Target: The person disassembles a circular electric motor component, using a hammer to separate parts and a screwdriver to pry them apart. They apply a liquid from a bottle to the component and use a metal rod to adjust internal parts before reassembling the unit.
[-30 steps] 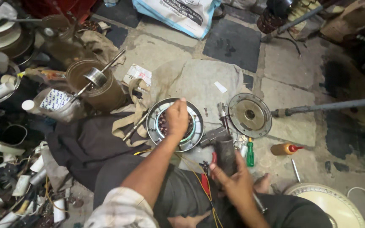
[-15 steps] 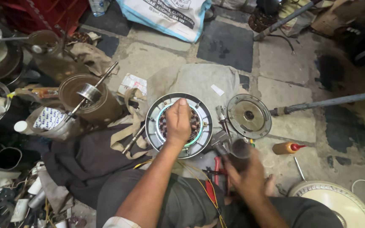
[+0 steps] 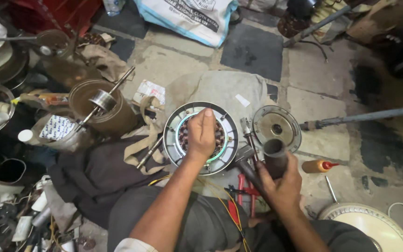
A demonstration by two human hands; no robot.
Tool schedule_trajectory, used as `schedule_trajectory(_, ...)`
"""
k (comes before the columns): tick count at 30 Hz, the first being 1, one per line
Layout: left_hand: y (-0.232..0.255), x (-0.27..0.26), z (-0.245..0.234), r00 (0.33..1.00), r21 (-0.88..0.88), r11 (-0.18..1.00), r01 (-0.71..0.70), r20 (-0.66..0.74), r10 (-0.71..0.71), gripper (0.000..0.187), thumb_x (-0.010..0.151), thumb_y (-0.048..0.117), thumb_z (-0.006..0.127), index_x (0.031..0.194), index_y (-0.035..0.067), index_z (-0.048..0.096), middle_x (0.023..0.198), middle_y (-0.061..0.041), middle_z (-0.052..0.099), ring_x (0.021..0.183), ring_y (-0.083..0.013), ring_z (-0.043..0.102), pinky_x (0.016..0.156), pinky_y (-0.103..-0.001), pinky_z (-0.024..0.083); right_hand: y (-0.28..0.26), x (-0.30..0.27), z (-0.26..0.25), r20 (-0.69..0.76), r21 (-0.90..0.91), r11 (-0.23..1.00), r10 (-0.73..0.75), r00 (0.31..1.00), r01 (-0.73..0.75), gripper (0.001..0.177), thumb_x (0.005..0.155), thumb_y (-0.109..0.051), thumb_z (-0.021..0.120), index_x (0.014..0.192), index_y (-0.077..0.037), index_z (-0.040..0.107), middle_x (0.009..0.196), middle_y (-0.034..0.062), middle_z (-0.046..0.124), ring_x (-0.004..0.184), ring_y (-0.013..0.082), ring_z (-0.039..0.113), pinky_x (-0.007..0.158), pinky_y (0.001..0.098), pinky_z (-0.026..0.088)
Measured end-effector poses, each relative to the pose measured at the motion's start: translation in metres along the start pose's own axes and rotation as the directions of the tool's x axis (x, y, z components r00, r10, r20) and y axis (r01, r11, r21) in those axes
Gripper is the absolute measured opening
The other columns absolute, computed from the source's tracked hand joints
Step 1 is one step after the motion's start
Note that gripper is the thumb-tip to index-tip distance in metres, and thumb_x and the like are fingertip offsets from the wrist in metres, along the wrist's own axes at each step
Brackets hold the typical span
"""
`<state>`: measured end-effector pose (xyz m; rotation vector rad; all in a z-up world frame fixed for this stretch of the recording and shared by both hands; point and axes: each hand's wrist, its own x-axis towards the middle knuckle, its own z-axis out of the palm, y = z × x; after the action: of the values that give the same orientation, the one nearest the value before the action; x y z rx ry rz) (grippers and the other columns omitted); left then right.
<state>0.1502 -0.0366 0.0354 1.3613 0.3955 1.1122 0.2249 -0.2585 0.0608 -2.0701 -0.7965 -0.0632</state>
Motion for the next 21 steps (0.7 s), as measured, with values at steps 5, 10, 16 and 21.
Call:
schedule_trajectory(5, 0.003, -0.004, 0.0, 0.999, 0.085, 0.996, -0.021, 0.041, 0.018, 0.046, 0.11, 0.032, 0.043, 0.073, 0.005, 0.046, 0.06, 0.001, 0.04, 0.057, -0.0097, 0.039, 0.054, -0.032, 0.033, -0.002, 0.027, -0.007, 0.318, -0.386, 0.918, 0.044, 0.947, 0.087, 0.057, 0.077, -0.027, 0.082, 0.125, -0.009, 0.056, 0.102, 0.0219, 0.07, 0.094, 0.0432, 0.068, 0.081, 0.0493, 0.054)
schedule_trajectory(10, 0.012, 0.001, 0.001, 0.999, 0.082, 0.997, 0.006, 0.041, -0.009, 0.041, 0.108, 0.03, 0.044, 0.077, 0.004, 0.051, 0.061, -0.006, 0.043, 0.057, -0.0146, 0.041, 0.054, -0.036, 0.035, -0.003, 0.019, 0.004, 0.105, -0.132, 0.99, -0.04, 0.994, 0.054, 0.053, 0.084, -0.024, 0.081, 0.125, -0.007, 0.053, 0.102, 0.0193, 0.071, 0.09, 0.0366, 0.069, 0.08, 0.0447, 0.055)
schedule_trajectory(16, 0.014, -0.001, -0.006, 0.997, 0.125, 0.992, -0.035, 0.068, 0.026, 0.042, 0.11, 0.028, 0.044, 0.077, 0.003, 0.049, 0.062, -0.011, 0.043, 0.059, -0.0194, 0.041, 0.057, -0.039, 0.037, 0.006, 0.032, 0.002, 0.114, 0.06, 0.998, 0.013, 0.993, -0.02, 0.047, 0.087, -0.021, 0.078, 0.125, -0.007, 0.054, 0.104, 0.0139, 0.071, 0.084, 0.0205, 0.07, 0.073, 0.0351, 0.056)
schedule_trajectory(21, 0.019, -0.002, -0.003, 0.987, 0.204, 0.971, -0.124, 0.127, 0.099, 0.041, 0.11, 0.029, 0.043, 0.079, 0.002, 0.051, 0.065, -0.009, 0.044, 0.06, -0.0155, 0.043, 0.058, -0.037, 0.037, 0.007, 0.05, 0.001, 0.422, -0.526, 0.837, 0.102, 0.901, 0.152, 0.056, 0.073, -0.02, 0.088, 0.12, -0.01, 0.059, 0.1, 0.0181, 0.071, 0.09, 0.0315, 0.067, 0.078, 0.0409, 0.053)
